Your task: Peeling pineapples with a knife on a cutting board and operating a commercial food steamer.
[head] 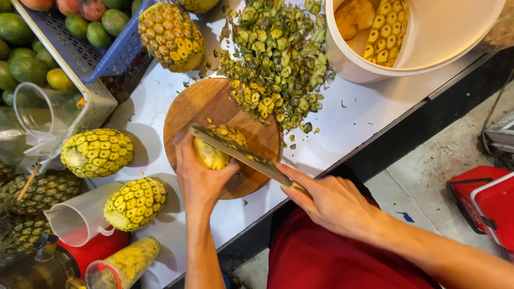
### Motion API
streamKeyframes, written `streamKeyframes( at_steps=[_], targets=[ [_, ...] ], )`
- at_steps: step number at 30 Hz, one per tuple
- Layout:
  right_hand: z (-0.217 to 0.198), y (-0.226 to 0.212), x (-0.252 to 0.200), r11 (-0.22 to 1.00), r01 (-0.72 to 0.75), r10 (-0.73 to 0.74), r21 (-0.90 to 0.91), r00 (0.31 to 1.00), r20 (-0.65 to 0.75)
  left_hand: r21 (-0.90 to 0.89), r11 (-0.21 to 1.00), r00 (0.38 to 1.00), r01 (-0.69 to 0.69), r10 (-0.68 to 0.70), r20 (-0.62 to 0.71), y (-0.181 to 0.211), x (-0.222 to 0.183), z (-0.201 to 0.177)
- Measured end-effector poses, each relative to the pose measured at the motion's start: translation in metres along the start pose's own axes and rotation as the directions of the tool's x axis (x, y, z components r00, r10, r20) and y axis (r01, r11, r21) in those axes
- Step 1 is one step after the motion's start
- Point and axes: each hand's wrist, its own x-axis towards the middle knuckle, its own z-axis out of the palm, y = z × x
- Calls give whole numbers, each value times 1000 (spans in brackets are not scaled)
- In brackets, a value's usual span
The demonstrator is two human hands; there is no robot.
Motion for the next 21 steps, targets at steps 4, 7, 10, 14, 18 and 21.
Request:
streamKeyframes(
  at_steps=[4,7,10,14,18,21],
  targets=[
    [-5,-14,28,1000,20,-20,13,1000,-3,-17,996,994,93,-92,54,12,0,-3],
    [-2,-6,26,997,64,-63,48,998,-27,-14,995,993,99,-98,67,14,-1,-3],
    [-2,10,13,1000,27,-27,12,1000,5,-7,999,998,54,-53,37,10,2,-3],
    [-7,4,32,994,72,-74,82,997,28,-7,998,997,63,-63,42,9,-1,-1],
    [-12,-4,38,989,32,-44,145,996,83,6,999,998,42,-42,46,11,-3,-2],
    [-20,5,17,994,-96,88,45,982,165,-5,994,992,105,-105,64,17,4,-5]
  ],
)
